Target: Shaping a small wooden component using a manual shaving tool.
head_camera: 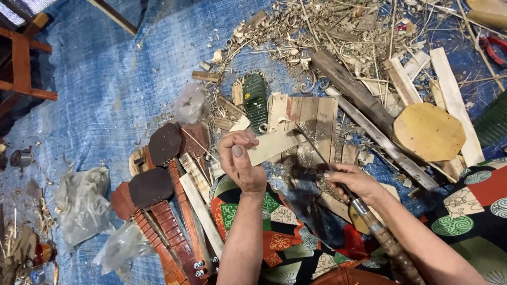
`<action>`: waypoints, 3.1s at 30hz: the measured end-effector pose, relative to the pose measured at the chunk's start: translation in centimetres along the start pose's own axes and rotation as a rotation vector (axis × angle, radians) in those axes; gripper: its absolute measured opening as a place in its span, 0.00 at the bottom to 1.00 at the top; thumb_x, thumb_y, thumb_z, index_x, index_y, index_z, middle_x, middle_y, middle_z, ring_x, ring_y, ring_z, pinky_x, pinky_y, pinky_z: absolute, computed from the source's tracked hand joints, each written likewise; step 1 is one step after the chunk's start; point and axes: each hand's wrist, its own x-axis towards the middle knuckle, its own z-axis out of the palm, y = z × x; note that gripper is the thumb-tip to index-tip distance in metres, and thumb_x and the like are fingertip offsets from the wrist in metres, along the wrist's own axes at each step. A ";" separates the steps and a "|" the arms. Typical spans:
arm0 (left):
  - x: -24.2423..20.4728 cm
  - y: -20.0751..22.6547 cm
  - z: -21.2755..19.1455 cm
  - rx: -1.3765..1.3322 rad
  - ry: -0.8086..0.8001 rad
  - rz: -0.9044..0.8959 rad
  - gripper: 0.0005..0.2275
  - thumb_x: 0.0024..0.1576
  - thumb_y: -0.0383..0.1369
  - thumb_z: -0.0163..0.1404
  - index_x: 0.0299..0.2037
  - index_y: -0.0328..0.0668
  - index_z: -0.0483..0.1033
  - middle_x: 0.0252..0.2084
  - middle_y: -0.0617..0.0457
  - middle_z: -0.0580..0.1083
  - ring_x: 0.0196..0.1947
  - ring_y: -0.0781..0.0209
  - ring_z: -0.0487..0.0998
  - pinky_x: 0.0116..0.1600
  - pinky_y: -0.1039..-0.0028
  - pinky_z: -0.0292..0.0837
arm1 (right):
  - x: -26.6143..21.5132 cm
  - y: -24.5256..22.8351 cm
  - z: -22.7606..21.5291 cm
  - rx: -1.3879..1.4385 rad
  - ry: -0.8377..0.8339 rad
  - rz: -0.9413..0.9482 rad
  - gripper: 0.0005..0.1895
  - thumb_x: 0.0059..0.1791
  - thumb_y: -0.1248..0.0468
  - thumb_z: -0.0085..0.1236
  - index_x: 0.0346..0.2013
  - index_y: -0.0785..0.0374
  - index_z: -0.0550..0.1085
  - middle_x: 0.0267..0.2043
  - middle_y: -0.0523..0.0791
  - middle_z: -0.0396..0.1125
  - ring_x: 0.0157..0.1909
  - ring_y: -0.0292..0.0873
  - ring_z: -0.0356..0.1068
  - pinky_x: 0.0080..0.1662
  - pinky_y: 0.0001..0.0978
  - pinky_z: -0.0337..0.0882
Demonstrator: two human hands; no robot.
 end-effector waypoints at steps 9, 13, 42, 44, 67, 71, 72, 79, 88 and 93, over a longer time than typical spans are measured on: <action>-0.4 -1.6 -1.1 -0.019 0.032 0.002 0.12 0.66 0.34 0.33 0.34 0.38 0.63 0.30 0.52 0.61 0.29 0.64 0.67 0.42 0.71 0.70 | -6.9 -0.6 1.5 -0.627 0.236 0.005 0.16 0.48 0.71 0.56 0.51 0.70 0.76 0.22 0.57 0.71 0.18 0.52 0.73 0.16 0.37 0.73; 0.1 0.1 0.1 0.025 0.043 -0.062 0.12 0.66 0.38 0.34 0.33 0.42 0.63 0.30 0.54 0.62 0.30 0.65 0.64 0.44 0.71 0.67 | -9.5 -5.4 8.3 -1.045 0.209 0.066 0.23 0.54 0.62 0.48 0.64 0.47 0.61 0.27 0.51 0.73 0.21 0.44 0.70 0.22 0.31 0.71; 1.9 -0.8 0.6 0.192 0.085 -0.109 0.24 0.66 0.31 0.44 0.71 0.34 0.53 0.47 0.53 0.66 0.45 0.68 0.70 0.54 0.77 0.77 | -5.4 -6.2 7.4 -1.377 0.363 0.129 0.31 0.57 0.54 0.30 0.73 0.66 0.49 0.66 0.67 0.59 0.70 0.67 0.59 0.69 0.63 0.57; 2.9 -0.3 -0.4 0.188 0.147 -0.059 0.23 0.65 0.35 0.46 0.69 0.40 0.57 0.41 0.49 0.71 0.36 0.63 0.77 0.41 0.76 0.78 | -3.6 -4.1 5.4 -1.569 0.356 0.022 0.32 0.55 0.53 0.45 0.71 0.59 0.55 0.67 0.61 0.60 0.71 0.64 0.58 0.70 0.63 0.53; 4.3 -1.5 -3.7 -0.174 0.330 -0.896 0.17 0.62 0.30 0.52 0.60 0.41 0.65 0.50 0.43 0.77 0.48 0.49 0.82 0.55 0.60 0.77 | -7.9 -5.0 8.9 -0.617 0.124 -0.238 0.36 0.38 0.62 0.76 0.59 0.61 0.73 0.53 0.55 0.71 0.52 0.54 0.69 0.51 0.49 0.74; 4.1 -2.1 -4.2 -0.253 0.408 -0.816 0.16 0.58 0.32 0.59 0.54 0.42 0.69 0.48 0.39 0.80 0.45 0.46 0.84 0.51 0.59 0.83 | -8.0 -5.4 8.7 -0.367 -0.035 -0.325 0.19 0.47 0.69 0.63 0.53 0.69 0.78 0.35 0.53 0.78 0.28 0.44 0.75 0.33 0.40 0.83; 4.1 -2.0 -3.9 -0.251 0.408 -0.816 0.16 0.58 0.32 0.59 0.54 0.42 0.69 0.48 0.39 0.80 0.45 0.46 0.84 0.51 0.59 0.83 | -8.1 -5.4 8.8 -0.365 -0.036 -0.324 0.19 0.47 0.69 0.63 0.53 0.69 0.78 0.35 0.53 0.78 0.28 0.44 0.75 0.33 0.40 0.83; 3.8 -1.8 -3.6 -0.253 0.373 -0.815 0.17 0.58 0.34 0.59 0.55 0.41 0.70 0.47 0.39 0.80 0.43 0.45 0.85 0.50 0.59 0.84 | -8.2 -4.6 9.2 -0.288 0.120 -0.362 0.14 0.47 0.70 0.65 0.47 0.72 0.80 0.34 0.50 0.76 0.30 0.41 0.71 0.33 0.39 0.81; 2.0 -3.0 -1.7 -0.253 0.125 -0.993 0.18 0.60 0.28 0.57 0.58 0.43 0.68 0.50 0.35 0.78 0.45 0.39 0.83 0.49 0.49 0.82 | -7.0 -3.4 8.2 -0.092 0.059 -0.392 0.14 0.48 0.74 0.61 0.49 0.75 0.78 0.33 0.56 0.76 0.27 0.47 0.76 0.30 0.46 0.82; 2.1 -2.9 -1.8 -0.287 0.146 -0.977 0.15 0.59 0.28 0.57 0.55 0.43 0.70 0.49 0.34 0.79 0.45 0.38 0.83 0.48 0.48 0.82 | -8.4 -4.4 9.5 -0.111 0.024 -0.395 0.19 0.45 0.77 0.63 0.51 0.77 0.76 0.35 0.54 0.75 0.31 0.48 0.76 0.32 0.48 0.83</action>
